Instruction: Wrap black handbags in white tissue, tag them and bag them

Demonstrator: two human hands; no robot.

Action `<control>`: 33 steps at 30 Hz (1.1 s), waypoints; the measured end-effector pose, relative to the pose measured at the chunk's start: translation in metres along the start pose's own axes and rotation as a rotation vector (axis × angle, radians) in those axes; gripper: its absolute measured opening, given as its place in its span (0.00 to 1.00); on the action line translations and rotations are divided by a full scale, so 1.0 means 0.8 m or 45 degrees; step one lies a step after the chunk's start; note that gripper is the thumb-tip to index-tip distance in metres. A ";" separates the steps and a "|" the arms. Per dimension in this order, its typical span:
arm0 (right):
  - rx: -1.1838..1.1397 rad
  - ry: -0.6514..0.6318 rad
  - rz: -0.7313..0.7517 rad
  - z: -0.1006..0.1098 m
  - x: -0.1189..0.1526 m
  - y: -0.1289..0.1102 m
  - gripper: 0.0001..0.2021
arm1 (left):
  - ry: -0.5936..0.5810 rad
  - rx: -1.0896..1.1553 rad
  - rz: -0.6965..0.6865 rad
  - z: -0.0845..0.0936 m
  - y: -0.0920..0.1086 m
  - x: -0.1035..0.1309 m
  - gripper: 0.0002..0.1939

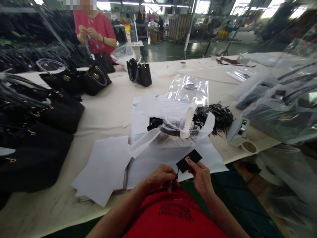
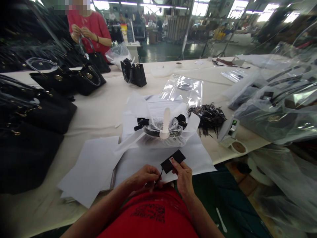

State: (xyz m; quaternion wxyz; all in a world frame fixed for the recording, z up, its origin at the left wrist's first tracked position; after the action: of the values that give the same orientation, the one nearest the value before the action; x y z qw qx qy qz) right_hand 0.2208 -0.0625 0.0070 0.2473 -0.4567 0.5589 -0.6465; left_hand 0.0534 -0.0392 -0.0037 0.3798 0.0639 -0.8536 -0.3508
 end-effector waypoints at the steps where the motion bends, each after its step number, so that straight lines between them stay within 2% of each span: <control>1: -0.002 -0.007 -0.005 0.000 0.000 0.000 0.18 | -0.002 -0.007 0.002 0.000 0.000 -0.001 0.08; 8: -0.052 -0.029 -0.005 -0.004 -0.006 0.008 0.18 | -0.009 -0.117 0.013 0.006 -0.003 -0.008 0.08; 14: -0.065 -0.026 -0.020 -0.011 -0.009 0.013 0.18 | 0.129 -0.274 0.035 0.009 0.003 -0.011 0.11; 19: -0.048 -0.048 -0.021 -0.015 -0.012 0.013 0.17 | 0.233 -0.253 0.000 0.013 0.006 -0.013 0.09; 33: -0.053 -0.032 -0.046 -0.014 -0.014 0.011 0.17 | 0.191 -0.156 0.061 0.013 -0.005 -0.019 0.12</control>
State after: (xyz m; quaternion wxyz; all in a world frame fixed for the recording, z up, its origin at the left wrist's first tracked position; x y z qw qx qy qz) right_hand 0.2144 -0.0495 -0.0041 0.2330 -0.4797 0.5607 -0.6334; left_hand 0.0561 -0.0308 -0.0203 0.4543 0.0464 -0.8010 -0.3872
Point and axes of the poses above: each hand's wrist, its own x-axis away from the middle knuckle, its own z-axis out of the back of the hand, y = z × x, the point moved 1 cm from there along -x, towards the middle knuckle, and after that the axes turned 9 degrees about z, right-handed, at the moved point
